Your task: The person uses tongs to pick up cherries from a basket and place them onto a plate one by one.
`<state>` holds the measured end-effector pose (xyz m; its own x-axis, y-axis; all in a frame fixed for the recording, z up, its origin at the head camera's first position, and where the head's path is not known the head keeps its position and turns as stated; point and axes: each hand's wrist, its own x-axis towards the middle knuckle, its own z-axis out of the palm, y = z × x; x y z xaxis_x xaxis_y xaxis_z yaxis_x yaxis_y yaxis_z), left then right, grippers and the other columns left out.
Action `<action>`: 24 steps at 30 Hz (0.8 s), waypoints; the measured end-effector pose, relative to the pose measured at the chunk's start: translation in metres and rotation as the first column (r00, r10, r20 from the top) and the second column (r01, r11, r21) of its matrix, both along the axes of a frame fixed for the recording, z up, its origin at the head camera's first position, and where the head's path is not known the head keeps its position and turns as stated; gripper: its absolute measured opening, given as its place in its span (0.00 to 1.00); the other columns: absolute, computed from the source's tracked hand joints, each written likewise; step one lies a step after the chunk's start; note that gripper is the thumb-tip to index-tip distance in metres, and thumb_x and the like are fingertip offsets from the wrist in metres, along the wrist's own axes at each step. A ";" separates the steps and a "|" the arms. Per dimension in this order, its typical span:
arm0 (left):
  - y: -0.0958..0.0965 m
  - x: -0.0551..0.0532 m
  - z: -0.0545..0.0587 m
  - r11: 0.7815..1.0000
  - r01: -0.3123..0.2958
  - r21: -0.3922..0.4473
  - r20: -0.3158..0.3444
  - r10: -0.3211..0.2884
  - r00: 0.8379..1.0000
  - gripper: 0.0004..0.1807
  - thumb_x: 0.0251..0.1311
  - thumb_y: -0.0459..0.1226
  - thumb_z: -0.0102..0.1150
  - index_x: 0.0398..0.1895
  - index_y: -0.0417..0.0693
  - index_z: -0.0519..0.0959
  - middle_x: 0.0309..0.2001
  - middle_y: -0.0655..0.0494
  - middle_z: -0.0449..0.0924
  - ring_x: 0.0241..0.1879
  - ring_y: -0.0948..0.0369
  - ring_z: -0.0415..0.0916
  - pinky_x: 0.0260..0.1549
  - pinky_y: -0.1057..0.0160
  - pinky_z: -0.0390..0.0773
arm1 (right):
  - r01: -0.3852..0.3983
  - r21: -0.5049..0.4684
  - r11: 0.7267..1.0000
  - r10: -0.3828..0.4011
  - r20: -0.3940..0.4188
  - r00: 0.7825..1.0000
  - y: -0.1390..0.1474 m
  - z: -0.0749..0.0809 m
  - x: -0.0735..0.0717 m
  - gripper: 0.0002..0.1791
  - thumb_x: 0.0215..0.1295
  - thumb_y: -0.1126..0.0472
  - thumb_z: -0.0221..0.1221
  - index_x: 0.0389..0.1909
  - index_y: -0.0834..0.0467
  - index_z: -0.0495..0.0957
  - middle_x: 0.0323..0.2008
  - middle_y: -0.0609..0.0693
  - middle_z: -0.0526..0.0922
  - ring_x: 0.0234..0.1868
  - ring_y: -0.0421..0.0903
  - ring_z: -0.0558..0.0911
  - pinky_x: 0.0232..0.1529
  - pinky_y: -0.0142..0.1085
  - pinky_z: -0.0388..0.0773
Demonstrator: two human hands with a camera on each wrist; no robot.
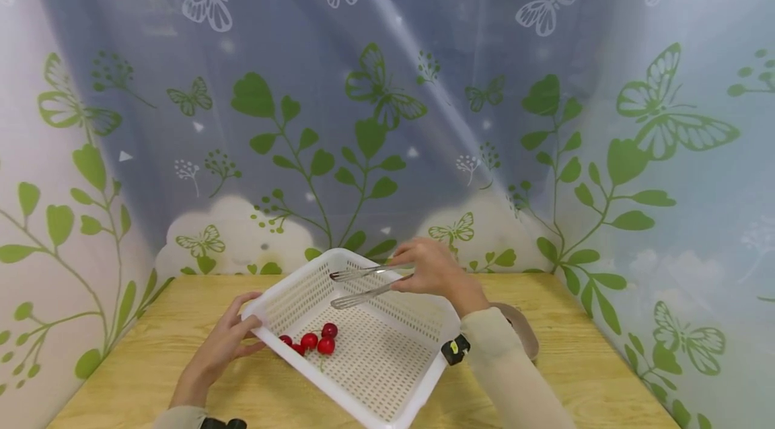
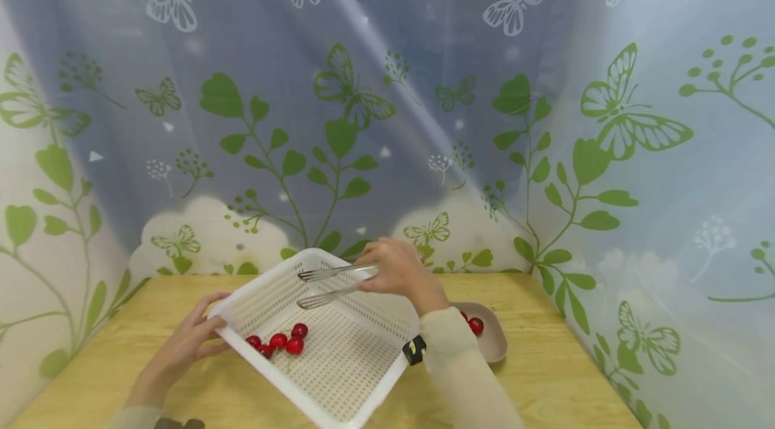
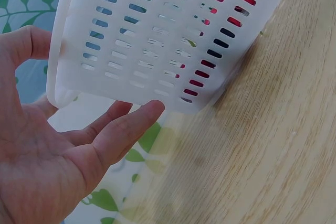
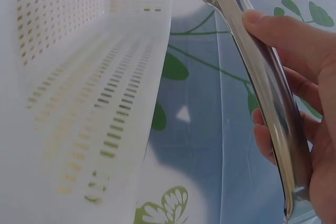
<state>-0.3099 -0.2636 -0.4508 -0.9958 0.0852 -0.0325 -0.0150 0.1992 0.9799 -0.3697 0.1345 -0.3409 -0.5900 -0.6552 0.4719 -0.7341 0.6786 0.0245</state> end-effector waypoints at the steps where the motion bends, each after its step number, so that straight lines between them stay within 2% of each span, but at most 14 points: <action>1: 0.000 0.000 0.000 1.000 0.000 -0.002 -0.001 0.000 1.000 0.33 0.73 0.36 0.46 0.79 0.51 0.52 0.67 0.29 0.68 0.51 0.54 0.82 0.54 0.48 0.87 | -0.005 -0.002 1.000 0.005 -0.002 1.000 -0.002 0.000 0.000 0.19 0.52 0.47 0.76 0.45 0.48 0.91 0.46 0.45 0.90 0.46 0.45 0.86 0.46 0.40 0.85; 9: 0.001 0.000 0.000 1.000 -0.001 -0.002 -0.006 0.001 1.000 0.33 0.73 0.35 0.46 0.79 0.50 0.52 0.68 0.28 0.67 0.50 0.53 0.83 0.54 0.47 0.87 | 0.008 0.027 1.000 -0.008 -0.019 1.000 -0.018 -0.001 -0.004 0.19 0.52 0.45 0.77 0.45 0.44 0.91 0.44 0.41 0.89 0.42 0.42 0.84 0.38 0.31 0.81; 12: 0.001 0.000 0.000 1.000 -0.004 0.003 -0.001 0.004 1.000 0.33 0.73 0.35 0.46 0.79 0.51 0.53 0.68 0.28 0.67 0.50 0.53 0.83 0.54 0.47 0.87 | 0.001 0.026 1.000 -0.001 0.006 1.000 -0.022 -0.002 -0.005 0.19 0.52 0.45 0.76 0.45 0.45 0.91 0.45 0.41 0.89 0.42 0.42 0.83 0.37 0.30 0.81; 18: 0.002 0.000 0.001 1.000 -0.008 -0.002 -0.008 0.008 1.000 0.32 0.73 0.35 0.46 0.78 0.51 0.53 0.68 0.28 0.67 0.50 0.53 0.83 0.54 0.48 0.87 | -0.006 0.026 1.000 0.004 0.088 0.996 -0.031 -0.003 -0.005 0.18 0.53 0.46 0.76 0.45 0.45 0.91 0.45 0.43 0.90 0.43 0.43 0.85 0.40 0.35 0.85; 24: 0.001 -0.001 -0.001 1.000 -0.006 -0.001 -0.003 0.006 1.000 0.33 0.73 0.35 0.46 0.79 0.51 0.52 0.68 0.28 0.67 0.50 0.54 0.83 0.53 0.49 0.87 | 0.034 0.086 0.996 -0.047 0.148 0.988 -0.041 -0.004 -0.007 0.18 0.53 0.45 0.76 0.45 0.44 0.91 0.47 0.44 0.90 0.46 0.45 0.87 0.43 0.40 0.87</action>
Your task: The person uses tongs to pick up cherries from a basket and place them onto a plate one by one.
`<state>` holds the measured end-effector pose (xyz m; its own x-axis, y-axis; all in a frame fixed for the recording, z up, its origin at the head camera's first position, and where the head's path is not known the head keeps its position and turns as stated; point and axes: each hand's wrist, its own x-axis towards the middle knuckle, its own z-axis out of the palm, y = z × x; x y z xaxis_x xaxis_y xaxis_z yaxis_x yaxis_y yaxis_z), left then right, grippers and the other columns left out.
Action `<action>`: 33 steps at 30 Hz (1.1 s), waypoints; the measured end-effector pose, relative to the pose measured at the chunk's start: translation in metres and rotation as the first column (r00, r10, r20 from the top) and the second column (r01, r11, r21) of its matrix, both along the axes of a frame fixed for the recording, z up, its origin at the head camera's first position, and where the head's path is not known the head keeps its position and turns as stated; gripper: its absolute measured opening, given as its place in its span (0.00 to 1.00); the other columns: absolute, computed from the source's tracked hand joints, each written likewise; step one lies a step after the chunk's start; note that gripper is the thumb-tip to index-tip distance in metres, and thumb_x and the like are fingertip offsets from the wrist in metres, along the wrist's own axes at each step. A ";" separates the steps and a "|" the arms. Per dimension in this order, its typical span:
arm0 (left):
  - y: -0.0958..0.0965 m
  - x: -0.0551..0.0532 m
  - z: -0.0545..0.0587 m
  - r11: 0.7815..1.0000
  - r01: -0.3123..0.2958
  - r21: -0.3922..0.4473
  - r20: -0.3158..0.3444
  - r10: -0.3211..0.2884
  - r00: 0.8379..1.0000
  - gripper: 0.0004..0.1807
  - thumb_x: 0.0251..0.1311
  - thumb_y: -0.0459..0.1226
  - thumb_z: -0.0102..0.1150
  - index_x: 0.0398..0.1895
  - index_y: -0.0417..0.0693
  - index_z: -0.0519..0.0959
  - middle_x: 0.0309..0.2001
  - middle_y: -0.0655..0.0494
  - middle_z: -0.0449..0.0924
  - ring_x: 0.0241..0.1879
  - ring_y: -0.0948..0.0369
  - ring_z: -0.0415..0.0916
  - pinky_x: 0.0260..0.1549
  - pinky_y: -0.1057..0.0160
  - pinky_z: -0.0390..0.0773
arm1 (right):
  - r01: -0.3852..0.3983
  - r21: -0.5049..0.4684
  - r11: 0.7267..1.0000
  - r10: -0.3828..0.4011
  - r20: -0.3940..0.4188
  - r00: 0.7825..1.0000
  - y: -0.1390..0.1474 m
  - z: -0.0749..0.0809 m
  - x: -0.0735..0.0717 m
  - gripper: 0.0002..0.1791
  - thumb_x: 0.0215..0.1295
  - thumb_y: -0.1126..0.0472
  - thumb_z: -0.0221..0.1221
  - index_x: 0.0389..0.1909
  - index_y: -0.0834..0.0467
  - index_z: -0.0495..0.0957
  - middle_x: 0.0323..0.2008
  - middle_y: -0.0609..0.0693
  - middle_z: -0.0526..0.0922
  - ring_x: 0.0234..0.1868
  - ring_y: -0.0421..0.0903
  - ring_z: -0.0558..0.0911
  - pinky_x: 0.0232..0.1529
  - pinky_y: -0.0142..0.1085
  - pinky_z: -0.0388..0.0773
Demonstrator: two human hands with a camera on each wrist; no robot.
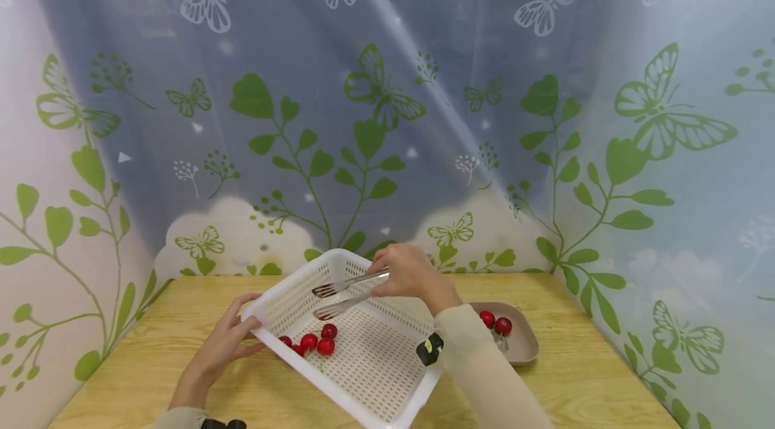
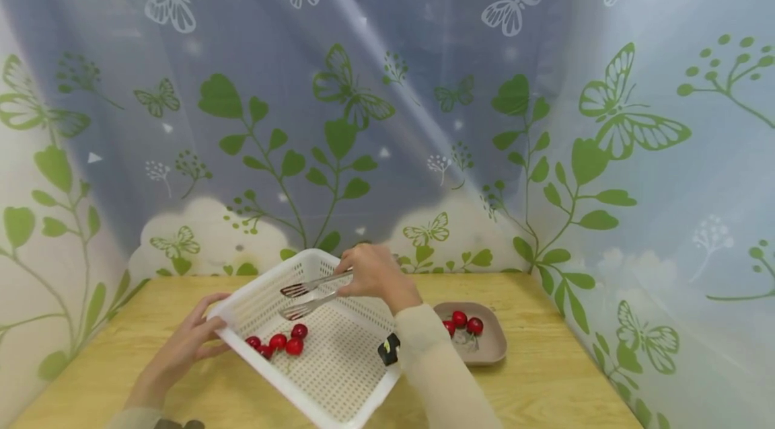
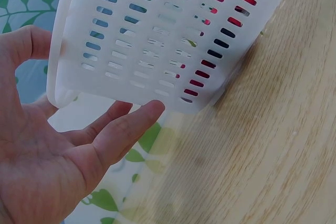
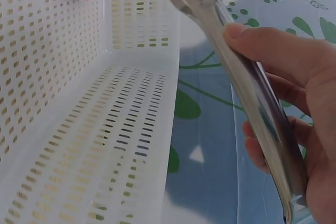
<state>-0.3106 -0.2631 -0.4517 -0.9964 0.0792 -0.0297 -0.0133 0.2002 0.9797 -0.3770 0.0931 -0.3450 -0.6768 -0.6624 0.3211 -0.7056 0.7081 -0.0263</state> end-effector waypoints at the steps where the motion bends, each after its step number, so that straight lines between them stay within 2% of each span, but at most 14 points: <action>1: 0.000 0.000 0.000 1.000 0.002 0.000 0.000 -0.002 1.000 0.33 0.73 0.35 0.46 0.79 0.50 0.52 0.68 0.28 0.67 0.50 0.54 0.83 0.53 0.48 0.87 | 0.007 0.011 1.000 -0.007 0.002 1.000 -0.001 -0.001 0.000 0.18 0.54 0.44 0.76 0.45 0.44 0.91 0.48 0.44 0.90 0.47 0.45 0.87 0.44 0.40 0.87; 7: 0.000 0.001 -0.001 1.000 0.004 0.012 0.004 -0.004 1.000 0.32 0.74 0.35 0.45 0.79 0.50 0.52 0.67 0.29 0.67 0.49 0.54 0.82 0.53 0.50 0.87 | 0.035 0.045 0.998 -0.035 0.014 0.999 -0.010 -0.007 -0.003 0.17 0.55 0.43 0.75 0.45 0.42 0.91 0.52 0.43 0.90 0.50 0.46 0.87 0.47 0.42 0.87; 16: 0.001 0.001 0.001 1.000 -0.001 0.015 0.004 0.001 1.000 0.32 0.73 0.35 0.46 0.78 0.51 0.53 0.67 0.28 0.67 0.50 0.53 0.83 0.54 0.48 0.87 | 0.040 0.027 0.999 -0.042 0.053 0.998 -0.010 -0.018 -0.009 0.16 0.52 0.45 0.76 0.42 0.43 0.91 0.51 0.44 0.90 0.47 0.45 0.88 0.35 0.34 0.83; 25: 0.001 0.001 0.002 1.000 -0.003 0.009 -0.001 0.003 1.000 0.32 0.72 0.34 0.46 0.78 0.50 0.53 0.68 0.28 0.67 0.50 0.53 0.83 0.54 0.48 0.87 | 0.050 0.001 0.999 -0.050 0.102 0.994 -0.009 -0.030 -0.013 0.16 0.51 0.46 0.77 0.42 0.43 0.91 0.49 0.42 0.90 0.47 0.45 0.87 0.45 0.38 0.85; 33: 0.001 0.001 0.002 1.000 -0.011 0.018 -0.001 0.011 1.000 0.32 0.72 0.34 0.46 0.78 0.51 0.54 0.67 0.28 0.68 0.49 0.54 0.83 0.53 0.49 0.87 | 0.060 0.006 0.998 -0.060 0.114 0.992 -0.009 -0.036 -0.017 0.16 0.51 0.45 0.77 0.42 0.42 0.91 0.47 0.40 0.91 0.45 0.44 0.87 0.46 0.39 0.84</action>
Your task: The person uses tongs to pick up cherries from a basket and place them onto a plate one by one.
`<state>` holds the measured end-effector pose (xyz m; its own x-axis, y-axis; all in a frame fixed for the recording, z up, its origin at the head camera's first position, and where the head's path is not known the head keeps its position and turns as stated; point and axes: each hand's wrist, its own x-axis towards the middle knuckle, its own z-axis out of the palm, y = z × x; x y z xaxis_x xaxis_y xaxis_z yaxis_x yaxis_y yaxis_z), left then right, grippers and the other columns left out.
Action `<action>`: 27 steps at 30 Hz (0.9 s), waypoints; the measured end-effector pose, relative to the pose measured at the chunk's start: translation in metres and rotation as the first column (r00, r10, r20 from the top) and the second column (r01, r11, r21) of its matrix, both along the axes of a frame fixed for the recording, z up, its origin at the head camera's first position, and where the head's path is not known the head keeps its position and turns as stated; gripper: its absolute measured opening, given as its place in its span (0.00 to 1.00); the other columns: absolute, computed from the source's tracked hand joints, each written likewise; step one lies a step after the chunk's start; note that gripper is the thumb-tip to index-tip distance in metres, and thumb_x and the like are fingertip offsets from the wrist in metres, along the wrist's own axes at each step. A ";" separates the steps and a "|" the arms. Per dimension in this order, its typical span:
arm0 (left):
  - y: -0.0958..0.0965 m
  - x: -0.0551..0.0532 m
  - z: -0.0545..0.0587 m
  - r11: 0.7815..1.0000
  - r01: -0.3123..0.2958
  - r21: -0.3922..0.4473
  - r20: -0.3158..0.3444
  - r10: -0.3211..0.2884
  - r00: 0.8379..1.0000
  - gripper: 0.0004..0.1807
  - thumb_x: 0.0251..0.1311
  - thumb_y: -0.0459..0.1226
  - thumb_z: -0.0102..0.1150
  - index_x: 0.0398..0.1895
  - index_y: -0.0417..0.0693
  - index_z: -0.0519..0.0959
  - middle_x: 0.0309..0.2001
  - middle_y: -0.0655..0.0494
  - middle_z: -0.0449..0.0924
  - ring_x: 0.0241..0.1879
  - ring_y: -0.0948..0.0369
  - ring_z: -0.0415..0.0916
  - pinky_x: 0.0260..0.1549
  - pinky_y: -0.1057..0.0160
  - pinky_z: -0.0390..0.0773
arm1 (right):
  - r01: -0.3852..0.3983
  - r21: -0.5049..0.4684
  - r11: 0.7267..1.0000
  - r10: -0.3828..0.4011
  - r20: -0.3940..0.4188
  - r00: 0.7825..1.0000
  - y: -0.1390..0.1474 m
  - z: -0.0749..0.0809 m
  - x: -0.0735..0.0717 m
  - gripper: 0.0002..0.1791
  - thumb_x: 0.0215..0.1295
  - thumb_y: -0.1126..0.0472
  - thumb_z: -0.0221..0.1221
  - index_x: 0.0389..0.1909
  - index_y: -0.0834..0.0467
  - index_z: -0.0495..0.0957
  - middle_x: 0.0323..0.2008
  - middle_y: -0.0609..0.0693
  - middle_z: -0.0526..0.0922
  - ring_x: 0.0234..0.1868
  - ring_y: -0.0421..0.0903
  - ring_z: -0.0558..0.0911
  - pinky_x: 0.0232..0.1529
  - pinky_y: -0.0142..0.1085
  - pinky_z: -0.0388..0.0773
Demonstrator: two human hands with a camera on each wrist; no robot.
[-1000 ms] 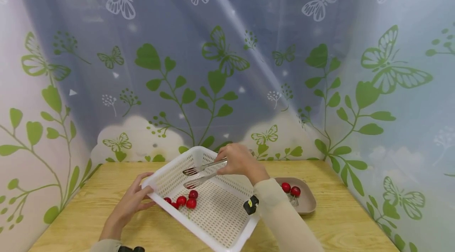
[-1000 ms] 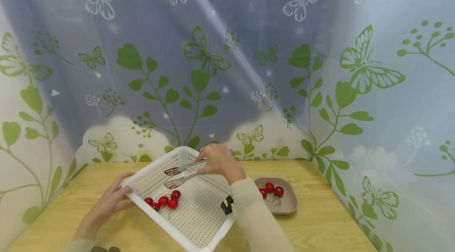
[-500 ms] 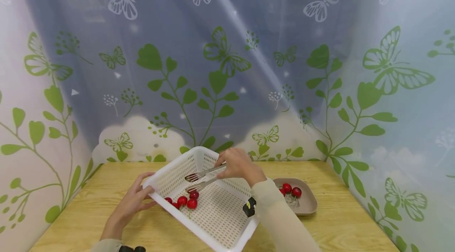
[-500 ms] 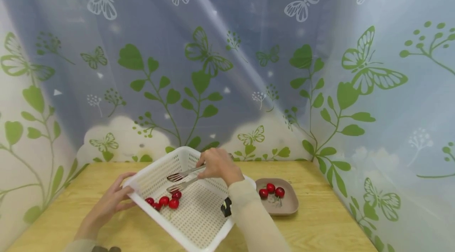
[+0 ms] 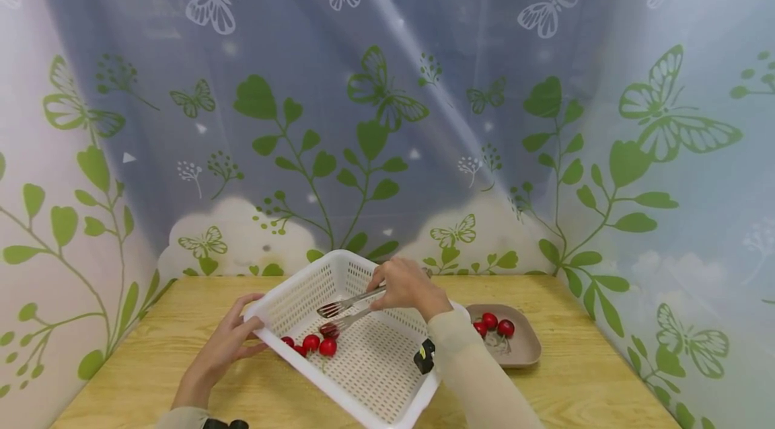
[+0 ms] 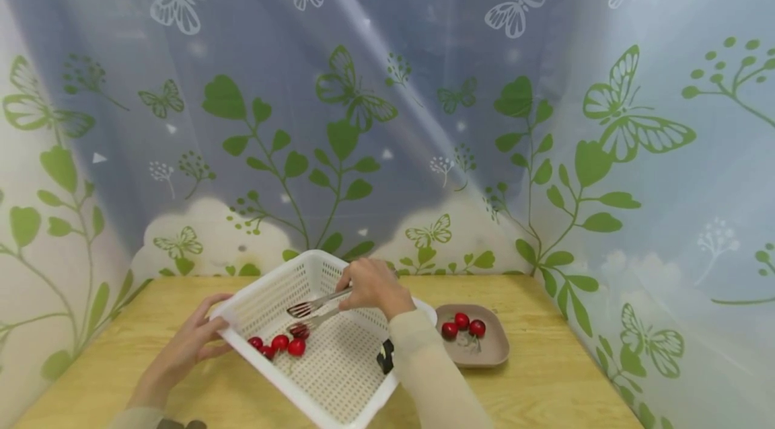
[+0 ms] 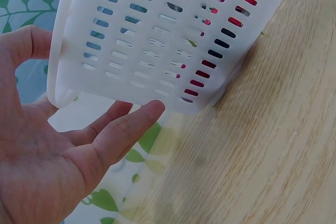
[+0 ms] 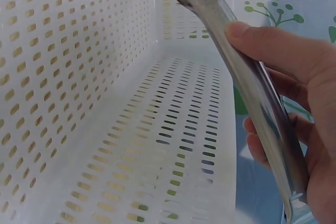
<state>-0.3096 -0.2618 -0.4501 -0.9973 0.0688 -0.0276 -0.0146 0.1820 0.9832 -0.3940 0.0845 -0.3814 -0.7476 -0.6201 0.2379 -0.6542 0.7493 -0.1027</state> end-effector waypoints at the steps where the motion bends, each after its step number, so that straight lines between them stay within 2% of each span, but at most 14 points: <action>1: 0.000 0.000 0.000 1.000 0.001 -0.003 -0.001 -0.001 1.000 0.32 0.72 0.34 0.46 0.78 0.51 0.54 0.67 0.28 0.68 0.49 0.54 0.83 0.53 0.49 0.87 | 0.000 0.003 1.000 0.000 0.001 1.000 0.000 -0.001 0.000 0.16 0.51 0.45 0.77 0.42 0.43 0.91 0.47 0.40 0.91 0.45 0.44 0.87 0.46 0.39 0.84; 14: 0.000 0.000 -0.001 1.000 0.000 -0.014 0.000 0.000 1.000 0.32 0.72 0.34 0.46 0.78 0.51 0.53 0.67 0.28 0.68 0.50 0.53 0.83 0.53 0.48 0.87 | 0.024 0.048 0.999 -0.025 0.036 0.999 -0.005 -0.002 0.000 0.14 0.51 0.45 0.77 0.39 0.40 0.91 0.44 0.36 0.90 0.42 0.40 0.85 0.47 0.39 0.84; 23: -0.001 0.000 -0.001 1.000 0.000 -0.006 -0.001 0.000 1.000 0.32 0.72 0.34 0.46 0.78 0.50 0.54 0.67 0.28 0.68 0.50 0.54 0.83 0.53 0.48 0.87 | 0.006 0.021 1.000 -0.007 0.025 1.000 -0.005 0.000 0.002 0.14 0.50 0.46 0.78 0.39 0.41 0.91 0.43 0.38 0.91 0.40 0.41 0.86 0.44 0.38 0.84; 27: -0.001 -0.001 -0.001 1.000 0.003 -0.003 -0.002 -0.003 1.000 0.32 0.72 0.34 0.47 0.78 0.51 0.54 0.66 0.28 0.68 0.49 0.53 0.83 0.53 0.48 0.87 | 0.001 0.001 1.000 -0.001 0.018 1.000 -0.004 0.002 0.003 0.13 0.51 0.47 0.77 0.39 0.42 0.91 0.45 0.39 0.91 0.43 0.42 0.87 0.45 0.38 0.84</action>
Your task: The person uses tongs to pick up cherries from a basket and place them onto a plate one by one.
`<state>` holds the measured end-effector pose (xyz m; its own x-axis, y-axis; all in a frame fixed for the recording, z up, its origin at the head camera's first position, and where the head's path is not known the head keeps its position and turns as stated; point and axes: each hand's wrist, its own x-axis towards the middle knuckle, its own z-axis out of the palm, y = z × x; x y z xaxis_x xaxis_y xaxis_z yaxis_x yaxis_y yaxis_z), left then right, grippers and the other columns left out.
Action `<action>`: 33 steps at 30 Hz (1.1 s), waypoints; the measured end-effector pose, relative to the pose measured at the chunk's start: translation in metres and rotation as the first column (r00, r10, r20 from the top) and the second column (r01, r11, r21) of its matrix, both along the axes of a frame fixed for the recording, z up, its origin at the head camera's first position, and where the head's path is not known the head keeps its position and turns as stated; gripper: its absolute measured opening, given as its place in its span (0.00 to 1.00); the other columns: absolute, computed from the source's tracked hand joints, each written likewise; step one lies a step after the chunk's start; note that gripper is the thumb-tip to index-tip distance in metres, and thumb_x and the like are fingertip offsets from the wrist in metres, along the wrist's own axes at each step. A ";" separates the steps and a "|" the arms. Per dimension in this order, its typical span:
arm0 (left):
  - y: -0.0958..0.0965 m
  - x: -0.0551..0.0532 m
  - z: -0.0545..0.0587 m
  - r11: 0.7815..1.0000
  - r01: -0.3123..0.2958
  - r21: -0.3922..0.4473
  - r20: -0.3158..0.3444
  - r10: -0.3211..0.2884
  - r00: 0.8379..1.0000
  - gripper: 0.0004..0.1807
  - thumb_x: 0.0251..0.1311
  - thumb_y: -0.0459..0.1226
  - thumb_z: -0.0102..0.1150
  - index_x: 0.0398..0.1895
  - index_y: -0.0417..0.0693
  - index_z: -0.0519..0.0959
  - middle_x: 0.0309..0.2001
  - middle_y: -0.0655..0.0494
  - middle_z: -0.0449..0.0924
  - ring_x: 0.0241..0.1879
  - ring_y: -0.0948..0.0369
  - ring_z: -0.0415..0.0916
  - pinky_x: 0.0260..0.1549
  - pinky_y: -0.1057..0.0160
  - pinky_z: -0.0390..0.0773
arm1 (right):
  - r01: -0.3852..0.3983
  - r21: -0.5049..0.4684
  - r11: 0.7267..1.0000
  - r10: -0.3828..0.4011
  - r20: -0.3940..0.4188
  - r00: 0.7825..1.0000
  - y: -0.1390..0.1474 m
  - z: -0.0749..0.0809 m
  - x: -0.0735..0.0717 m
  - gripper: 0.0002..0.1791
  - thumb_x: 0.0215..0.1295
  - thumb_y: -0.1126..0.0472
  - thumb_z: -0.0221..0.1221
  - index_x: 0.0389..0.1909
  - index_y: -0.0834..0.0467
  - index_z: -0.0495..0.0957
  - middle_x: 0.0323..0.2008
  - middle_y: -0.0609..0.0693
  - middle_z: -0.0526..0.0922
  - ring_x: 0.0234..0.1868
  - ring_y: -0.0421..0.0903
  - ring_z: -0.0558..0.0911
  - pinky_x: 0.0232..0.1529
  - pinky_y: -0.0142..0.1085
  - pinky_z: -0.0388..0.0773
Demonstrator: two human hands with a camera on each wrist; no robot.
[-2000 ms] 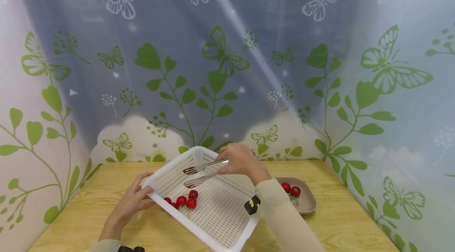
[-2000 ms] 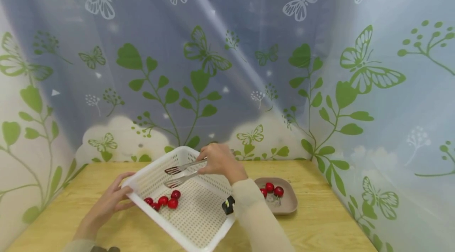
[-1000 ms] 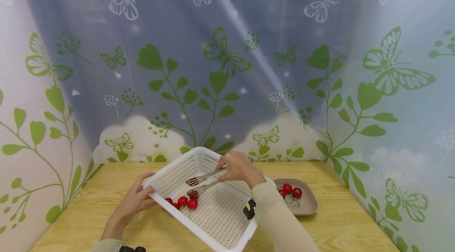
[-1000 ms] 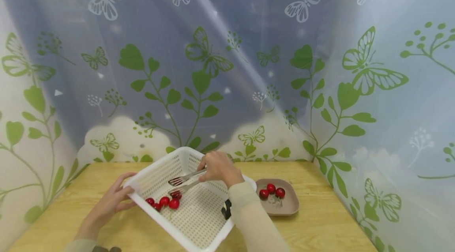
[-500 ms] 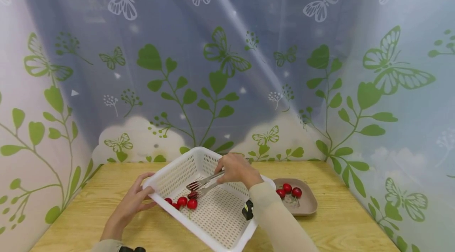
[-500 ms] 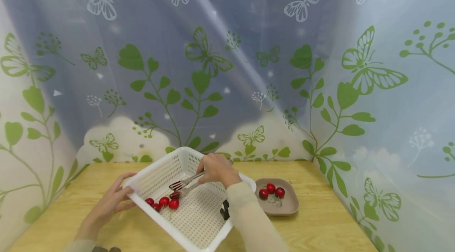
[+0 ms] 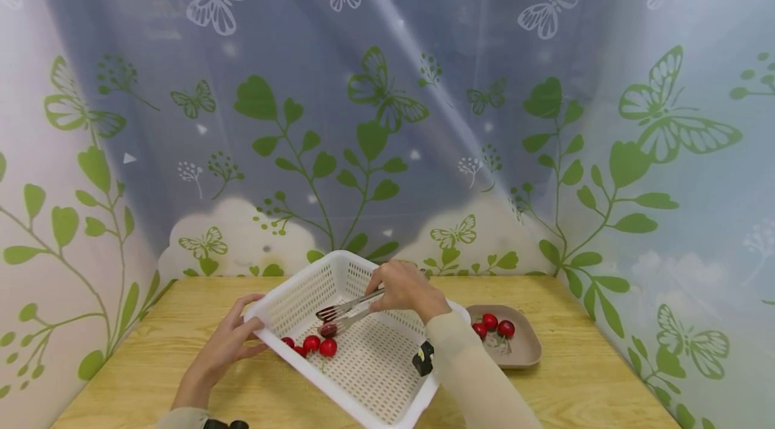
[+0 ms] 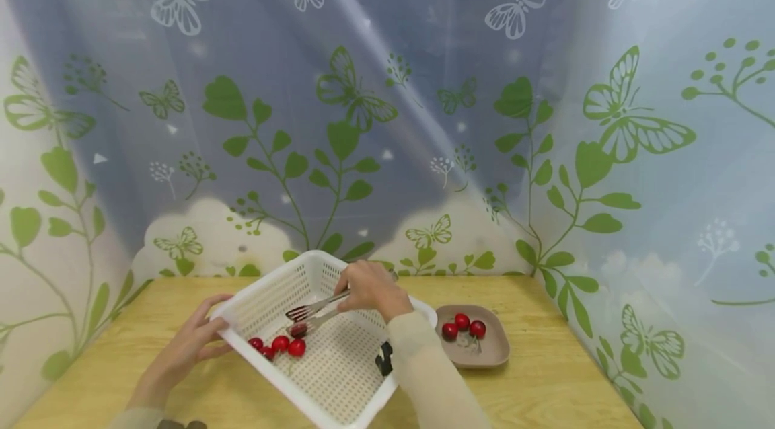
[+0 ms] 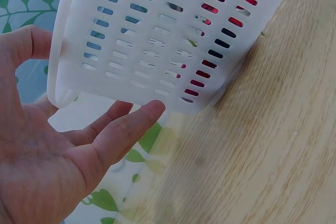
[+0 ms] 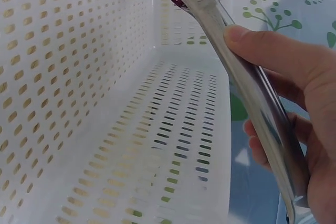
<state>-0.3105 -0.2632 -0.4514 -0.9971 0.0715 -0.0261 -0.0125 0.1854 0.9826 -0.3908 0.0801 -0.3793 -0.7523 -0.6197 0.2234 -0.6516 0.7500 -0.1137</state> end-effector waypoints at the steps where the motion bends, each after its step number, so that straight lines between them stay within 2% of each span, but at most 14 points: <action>1: 0.000 0.000 0.000 1.000 0.000 0.001 0.000 0.000 1.000 0.32 0.72 0.34 0.47 0.78 0.51 0.54 0.66 0.28 0.68 0.49 0.53 0.83 0.53 0.48 0.87 | -0.003 -0.003 1.000 0.003 -0.007 1.000 0.000 0.001 0.000 0.13 0.51 0.47 0.77 0.39 0.42 0.91 0.45 0.39 0.91 0.44 0.42 0.87 0.46 0.38 0.84; 5: -0.001 -0.001 -0.002 1.000 -0.002 0.002 0.003 0.002 1.000 0.32 0.72 0.35 0.47 0.78 0.51 0.54 0.66 0.29 0.69 0.49 0.54 0.83 0.53 0.48 0.87 | -0.025 -0.015 1.000 0.024 -0.049 0.999 0.001 0.006 0.002 0.14 0.52 0.47 0.77 0.40 0.43 0.92 0.47 0.41 0.91 0.47 0.43 0.88 0.44 0.37 0.85; 11: -0.001 -0.001 -0.002 1.000 0.000 0.002 0.003 0.000 1.000 0.32 0.73 0.35 0.47 0.78 0.51 0.54 0.66 0.29 0.68 0.49 0.54 0.83 0.54 0.47 0.87 | -0.058 -0.030 0.998 0.054 -0.116 0.992 0.004 0.021 0.008 0.14 0.53 0.48 0.76 0.41 0.44 0.92 0.48 0.44 0.91 0.44 0.45 0.88 0.37 0.36 0.85; 16: -0.001 0.000 -0.001 1.000 0.001 -0.009 -0.003 -0.002 1.000 0.32 0.73 0.35 0.47 0.78 0.51 0.54 0.67 0.29 0.68 0.50 0.53 0.83 0.54 0.47 0.87 | -0.073 -0.048 0.996 0.066 -0.133 0.989 0.007 0.030 0.012 0.13 0.54 0.48 0.76 0.41 0.46 0.92 0.46 0.44 0.91 0.42 0.44 0.88 0.38 0.36 0.86; 24: -0.001 -0.001 -0.001 1.000 0.008 -0.005 -0.001 -0.008 1.000 0.32 0.74 0.35 0.46 0.79 0.51 0.53 0.68 0.28 0.67 0.51 0.53 0.83 0.54 0.46 0.87 | -0.090 -0.078 0.993 0.078 -0.153 0.985 0.013 0.042 0.017 0.14 0.55 0.49 0.76 0.42 0.46 0.92 0.47 0.44 0.91 0.45 0.44 0.88 0.42 0.39 0.87; 28: -0.001 -0.001 -0.002 1.000 0.010 -0.009 0.007 -0.010 1.000 0.32 0.74 0.36 0.46 0.79 0.51 0.52 0.68 0.29 0.67 0.51 0.53 0.83 0.54 0.46 0.87 | -0.123 -0.077 0.989 0.102 -0.227 0.968 0.018 0.046 0.022 0.13 0.54 0.50 0.77 0.40 0.47 0.92 0.43 0.42 0.91 0.42 0.43 0.86 0.40 0.35 0.85; 33: -0.001 -0.001 -0.002 1.000 0.012 -0.010 0.005 -0.012 1.000 0.32 0.74 0.36 0.46 0.79 0.51 0.52 0.68 0.28 0.67 0.51 0.53 0.83 0.54 0.46 0.86 | -0.146 -0.072 0.987 0.113 -0.343 0.932 0.027 0.049 0.028 0.13 0.52 0.49 0.77 0.39 0.46 0.92 0.40 0.41 0.90 0.39 0.41 0.85 0.34 0.29 0.81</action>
